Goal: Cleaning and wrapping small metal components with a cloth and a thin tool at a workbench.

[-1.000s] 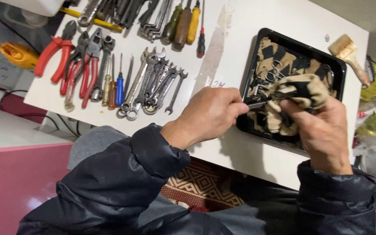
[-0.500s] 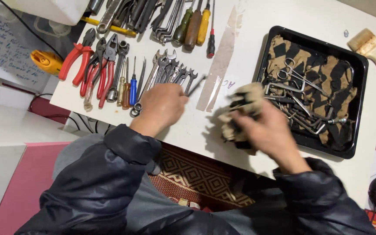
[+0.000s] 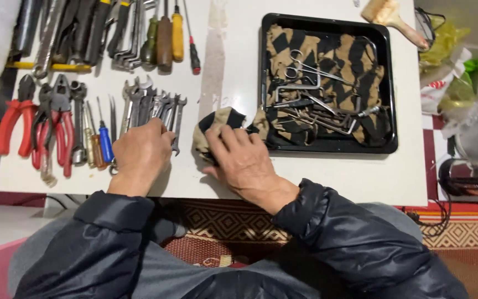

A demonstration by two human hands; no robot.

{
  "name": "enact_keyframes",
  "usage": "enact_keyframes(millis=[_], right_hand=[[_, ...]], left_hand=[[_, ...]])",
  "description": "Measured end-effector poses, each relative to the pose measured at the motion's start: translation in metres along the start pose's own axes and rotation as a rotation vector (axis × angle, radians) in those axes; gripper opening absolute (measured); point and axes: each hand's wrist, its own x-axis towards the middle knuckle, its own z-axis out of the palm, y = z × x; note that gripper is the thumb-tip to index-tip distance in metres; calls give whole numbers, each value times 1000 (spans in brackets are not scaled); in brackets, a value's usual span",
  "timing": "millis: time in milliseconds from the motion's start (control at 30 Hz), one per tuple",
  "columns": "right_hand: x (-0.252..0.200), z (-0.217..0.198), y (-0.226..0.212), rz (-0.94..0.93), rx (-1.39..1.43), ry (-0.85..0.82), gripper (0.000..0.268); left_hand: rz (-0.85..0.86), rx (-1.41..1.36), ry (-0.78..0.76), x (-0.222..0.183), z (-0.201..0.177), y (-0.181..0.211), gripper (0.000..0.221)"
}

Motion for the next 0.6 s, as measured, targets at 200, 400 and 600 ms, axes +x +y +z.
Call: enact_keyframes(millis=[200, 400, 600], right_hand=[[-12, 20, 1, -59, 74, -4, 46], [3, -17, 4, -31, 306, 124, 63], [3, -33, 15, 12, 272, 262, 45]], left_hand=[[11, 137, 24, 4, 13, -7, 29], [41, 167, 122, 6, 21, -14, 31], [212, -117, 225, -5, 10, 15, 36]])
